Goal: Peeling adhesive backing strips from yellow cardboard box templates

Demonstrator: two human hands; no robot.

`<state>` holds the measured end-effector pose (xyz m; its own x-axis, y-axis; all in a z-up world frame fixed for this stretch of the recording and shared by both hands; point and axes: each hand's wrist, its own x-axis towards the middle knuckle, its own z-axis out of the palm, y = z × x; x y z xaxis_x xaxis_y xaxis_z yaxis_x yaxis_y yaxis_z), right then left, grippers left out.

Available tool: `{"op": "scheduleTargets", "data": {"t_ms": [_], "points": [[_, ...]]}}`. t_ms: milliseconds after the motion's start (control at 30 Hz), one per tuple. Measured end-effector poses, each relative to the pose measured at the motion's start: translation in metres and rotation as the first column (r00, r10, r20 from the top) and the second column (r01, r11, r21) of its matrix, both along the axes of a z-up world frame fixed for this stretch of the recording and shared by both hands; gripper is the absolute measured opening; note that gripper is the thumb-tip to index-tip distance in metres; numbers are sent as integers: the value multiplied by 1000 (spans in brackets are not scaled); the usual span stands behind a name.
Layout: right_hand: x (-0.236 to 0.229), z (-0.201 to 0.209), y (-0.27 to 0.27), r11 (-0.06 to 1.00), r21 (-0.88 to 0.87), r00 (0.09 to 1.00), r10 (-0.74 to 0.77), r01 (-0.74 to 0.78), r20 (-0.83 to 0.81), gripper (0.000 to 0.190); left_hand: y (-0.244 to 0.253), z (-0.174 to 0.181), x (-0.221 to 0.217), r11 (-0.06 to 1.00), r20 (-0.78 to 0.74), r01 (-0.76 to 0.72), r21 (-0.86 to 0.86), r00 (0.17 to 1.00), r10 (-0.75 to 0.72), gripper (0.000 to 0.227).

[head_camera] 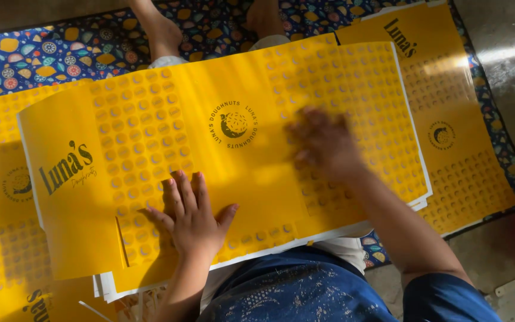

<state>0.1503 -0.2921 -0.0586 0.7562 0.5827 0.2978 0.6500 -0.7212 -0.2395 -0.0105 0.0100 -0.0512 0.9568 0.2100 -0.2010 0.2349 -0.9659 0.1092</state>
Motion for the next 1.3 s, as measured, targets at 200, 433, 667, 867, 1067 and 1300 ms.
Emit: {"op": "scheduleTargets", "data": {"t_ms": [200,433,667,867,1067,1300], "points": [[63,-79,-146,788,364,839,-543,497,30,42,2,0,0,999,66,-16,-46,998,19,98],[14,-8,-104,517,450,664,-370,728,-650,31,1,0,2,995,89,-32,-90,995,40,97],[-3,16,-79,590,382,671,-407,711,-620,54,5,6,1,941,207,-76,-330,967,151,100],[-13,13,-67,638,327,684,-456,698,-569,77,5,4,3,938,144,-109,-330,976,164,96],[-17,25,-82,566,250,555,-465,786,-690,77,6,7,0,950,127,-115,-292,979,158,98],[-52,22,-102,512,362,402,35,779,-915,53,21,10,2,892,281,6,-451,950,135,89]]}}
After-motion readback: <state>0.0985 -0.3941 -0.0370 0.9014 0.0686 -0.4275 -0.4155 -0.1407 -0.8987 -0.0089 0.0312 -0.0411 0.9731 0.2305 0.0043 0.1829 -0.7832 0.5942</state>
